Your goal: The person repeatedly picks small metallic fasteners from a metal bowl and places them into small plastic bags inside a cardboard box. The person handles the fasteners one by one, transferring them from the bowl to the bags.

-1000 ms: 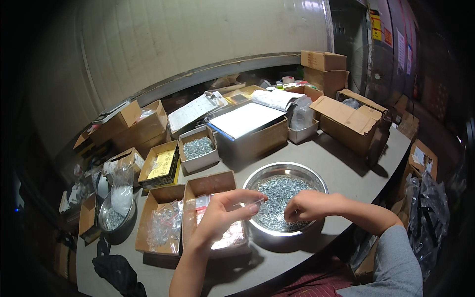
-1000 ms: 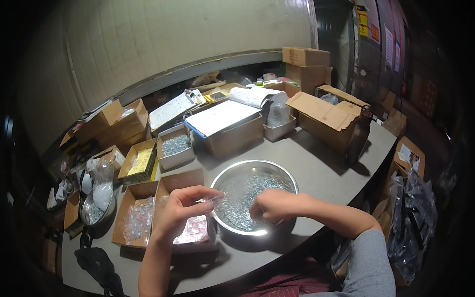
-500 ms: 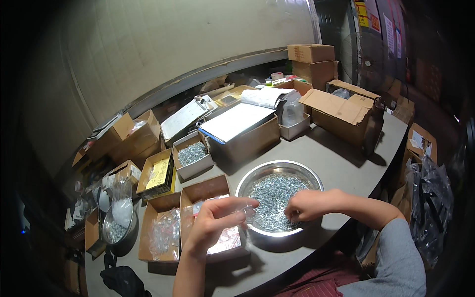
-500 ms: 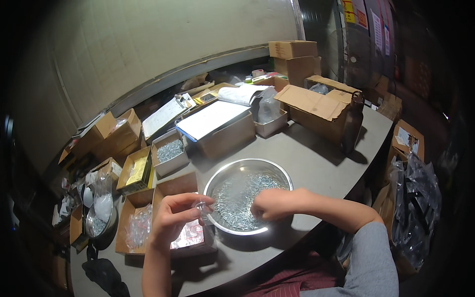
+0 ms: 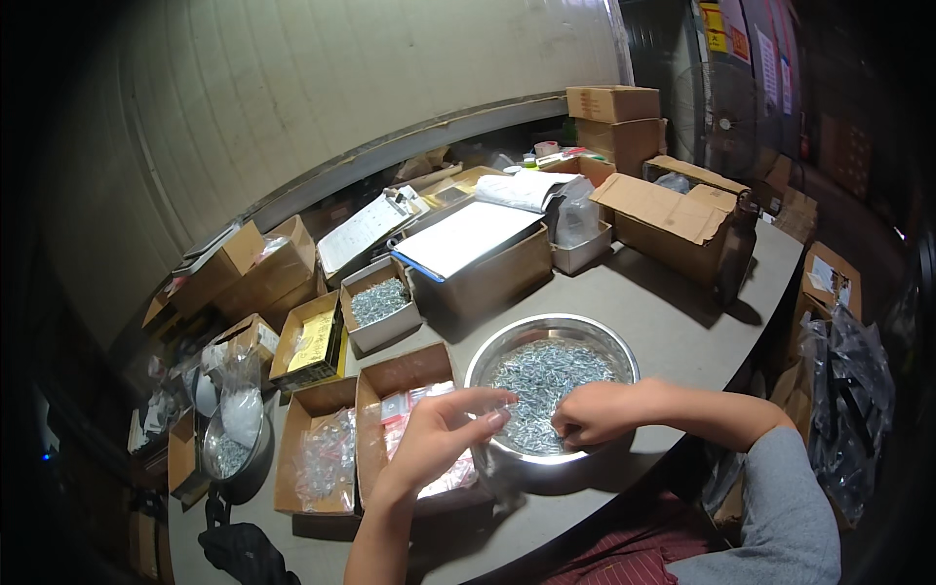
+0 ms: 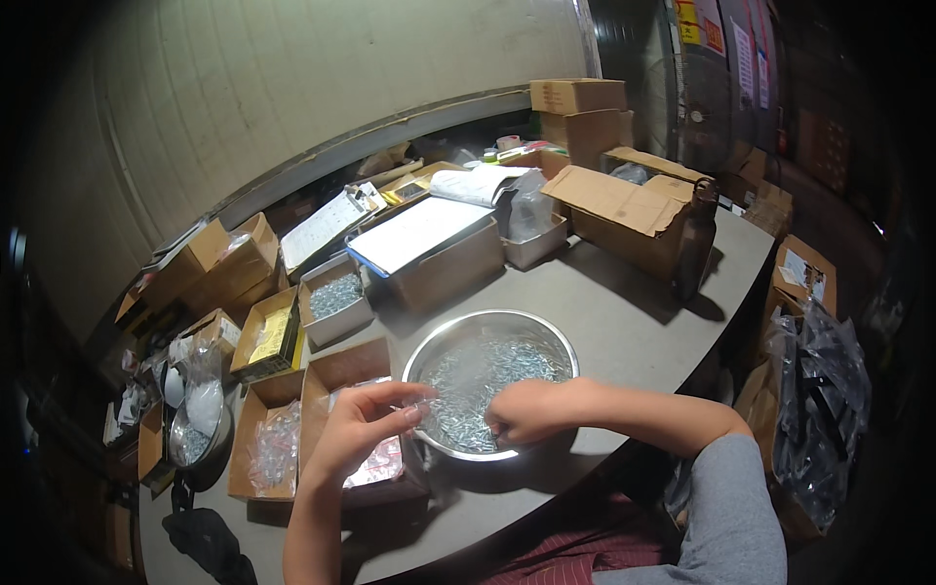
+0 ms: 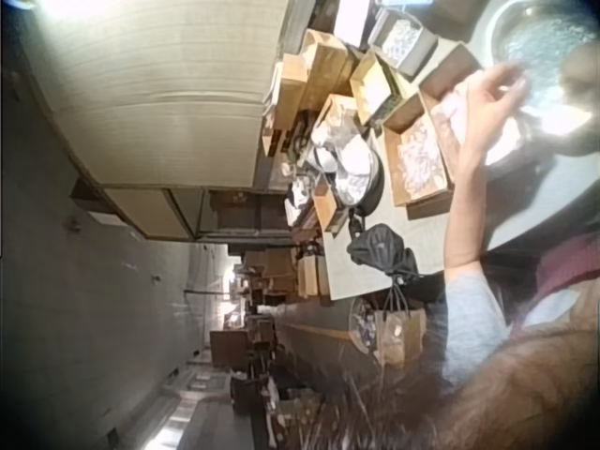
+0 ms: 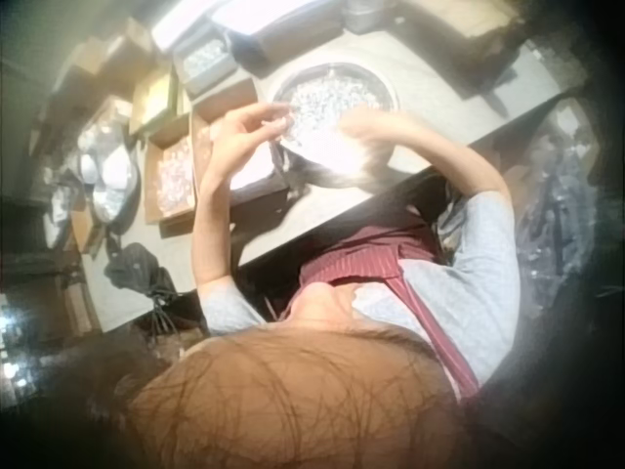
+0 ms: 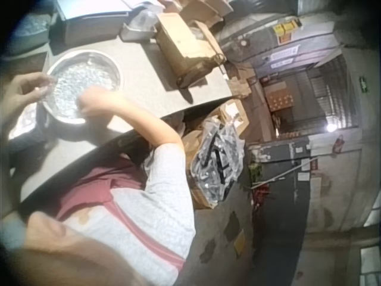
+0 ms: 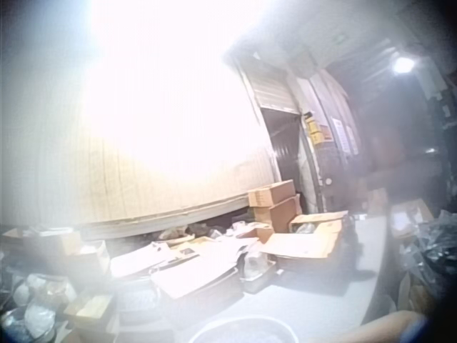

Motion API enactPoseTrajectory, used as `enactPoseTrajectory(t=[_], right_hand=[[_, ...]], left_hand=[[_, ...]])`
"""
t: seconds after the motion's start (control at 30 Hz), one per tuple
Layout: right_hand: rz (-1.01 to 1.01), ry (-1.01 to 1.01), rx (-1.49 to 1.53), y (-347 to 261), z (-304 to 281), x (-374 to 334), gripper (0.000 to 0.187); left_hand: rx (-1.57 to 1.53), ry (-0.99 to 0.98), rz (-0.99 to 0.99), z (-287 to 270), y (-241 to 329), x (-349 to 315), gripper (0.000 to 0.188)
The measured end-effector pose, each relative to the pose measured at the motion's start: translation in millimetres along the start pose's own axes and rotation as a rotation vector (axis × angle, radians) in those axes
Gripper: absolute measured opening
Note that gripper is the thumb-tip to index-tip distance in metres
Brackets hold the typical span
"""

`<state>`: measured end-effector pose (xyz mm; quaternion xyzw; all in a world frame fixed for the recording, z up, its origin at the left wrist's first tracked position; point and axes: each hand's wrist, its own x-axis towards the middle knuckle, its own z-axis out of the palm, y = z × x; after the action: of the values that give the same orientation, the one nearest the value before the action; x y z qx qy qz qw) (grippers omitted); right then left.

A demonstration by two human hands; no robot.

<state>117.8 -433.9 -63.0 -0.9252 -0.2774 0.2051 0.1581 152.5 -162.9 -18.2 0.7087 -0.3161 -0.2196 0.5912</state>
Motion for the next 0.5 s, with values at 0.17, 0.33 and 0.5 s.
enactPoseTrajectory(t=[0.17,0.33,0.5], right_hand=[[-0.083,0.169,0.088,8,4,0,0.019],[-0.108,0.447,0.111,11,-8,-2,0.016],[-0.209,0.634,-0.011,4,-18,-6,0.021]], left_hand=[[0.274,0.059,0.107,1,-11,3,0.031],[0.499,0.153,0.214,9,-13,5,0.029],[0.541,0.139,0.229,16,-14,4,0.03]])
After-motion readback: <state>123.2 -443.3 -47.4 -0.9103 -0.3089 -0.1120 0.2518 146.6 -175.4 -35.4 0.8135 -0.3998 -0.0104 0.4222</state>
